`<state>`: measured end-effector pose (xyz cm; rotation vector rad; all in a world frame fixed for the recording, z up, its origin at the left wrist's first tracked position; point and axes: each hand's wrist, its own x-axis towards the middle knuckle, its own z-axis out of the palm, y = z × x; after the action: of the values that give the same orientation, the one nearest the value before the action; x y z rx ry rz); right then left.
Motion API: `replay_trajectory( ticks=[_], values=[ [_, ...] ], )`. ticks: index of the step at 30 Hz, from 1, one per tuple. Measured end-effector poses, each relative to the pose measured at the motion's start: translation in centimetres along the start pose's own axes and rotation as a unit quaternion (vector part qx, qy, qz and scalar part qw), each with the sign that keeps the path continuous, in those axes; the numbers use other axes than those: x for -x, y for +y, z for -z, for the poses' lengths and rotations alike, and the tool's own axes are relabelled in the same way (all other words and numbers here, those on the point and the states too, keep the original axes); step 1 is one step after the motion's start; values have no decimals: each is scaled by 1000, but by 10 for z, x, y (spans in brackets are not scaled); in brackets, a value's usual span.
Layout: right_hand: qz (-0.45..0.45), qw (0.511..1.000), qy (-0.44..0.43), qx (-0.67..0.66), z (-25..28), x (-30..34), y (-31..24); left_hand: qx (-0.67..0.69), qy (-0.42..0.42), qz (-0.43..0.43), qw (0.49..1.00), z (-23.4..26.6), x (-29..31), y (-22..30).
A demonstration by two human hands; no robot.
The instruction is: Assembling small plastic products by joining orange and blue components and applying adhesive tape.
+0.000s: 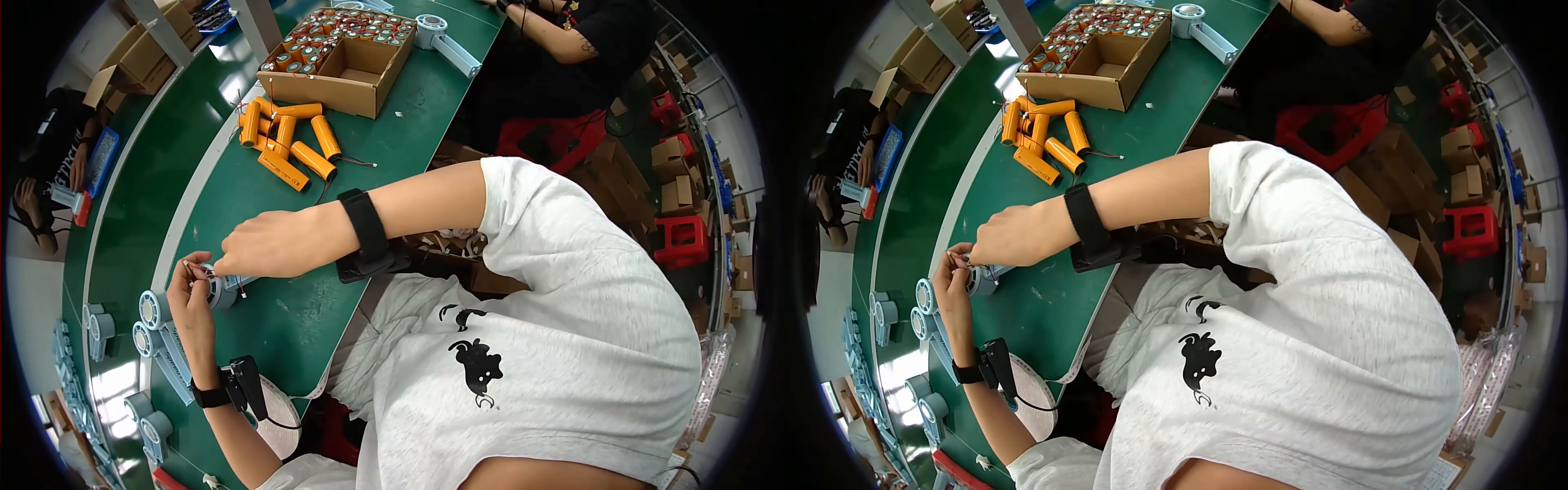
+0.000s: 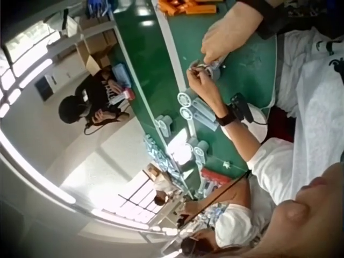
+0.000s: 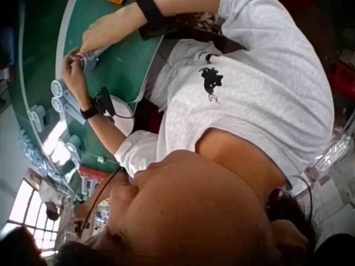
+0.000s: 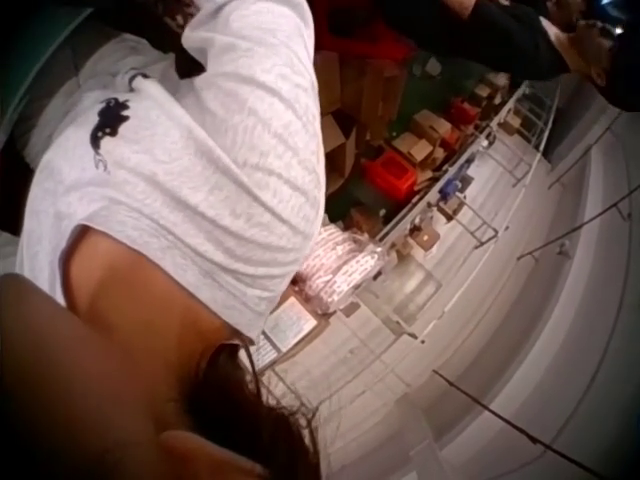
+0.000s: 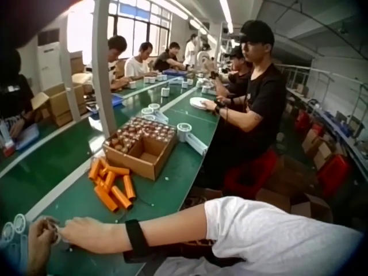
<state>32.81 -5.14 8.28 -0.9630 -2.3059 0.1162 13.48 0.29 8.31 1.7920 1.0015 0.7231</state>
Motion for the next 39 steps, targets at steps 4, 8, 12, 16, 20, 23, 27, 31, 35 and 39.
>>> replay_trajectory(
  ticks=[4, 8, 12, 16, 20, 23, 27, 31, 35, 39],
  values=[
    [-45, 989, -136, -23, -5, -22, 3, -1, -41, 55, 998, 10, -2, -3],
    [-72, 971, -228, -15, -8, -32, 7, -63, -78, -36, 994, 11, 9, 5],
    [-50, 948, -301, -88, -15, -33, 23, -298, -129, -66, 944, 7, 16, 8],
    [-61, 945, -278, -160, -18, -25, 31, -280, -123, -84, 948, 7, 13, 5],
    [-119, 933, -171, -295, -10, 4, 28, -274, -100, -64, 954, 4, 18, 7],
    [-241, 911, -27, -334, -22, 26, 15, -315, -45, -118, 941, -5, 22, 31],
    [-182, 920, 122, -326, -21, 13, 22, -384, 39, -247, 889, -4, 2, 63],
    [-247, 916, 102, -299, 19, -21, 58, -330, 17, -250, 910, 39, -81, 40],
    [-318, 921, 188, 124, 45, 4, 69, -453, 121, -157, 869, 77, -190, -18],
    [-350, 931, 18, 103, 14, 16, 38, -464, 39, -20, 885, 164, -233, -130]
  ],
)
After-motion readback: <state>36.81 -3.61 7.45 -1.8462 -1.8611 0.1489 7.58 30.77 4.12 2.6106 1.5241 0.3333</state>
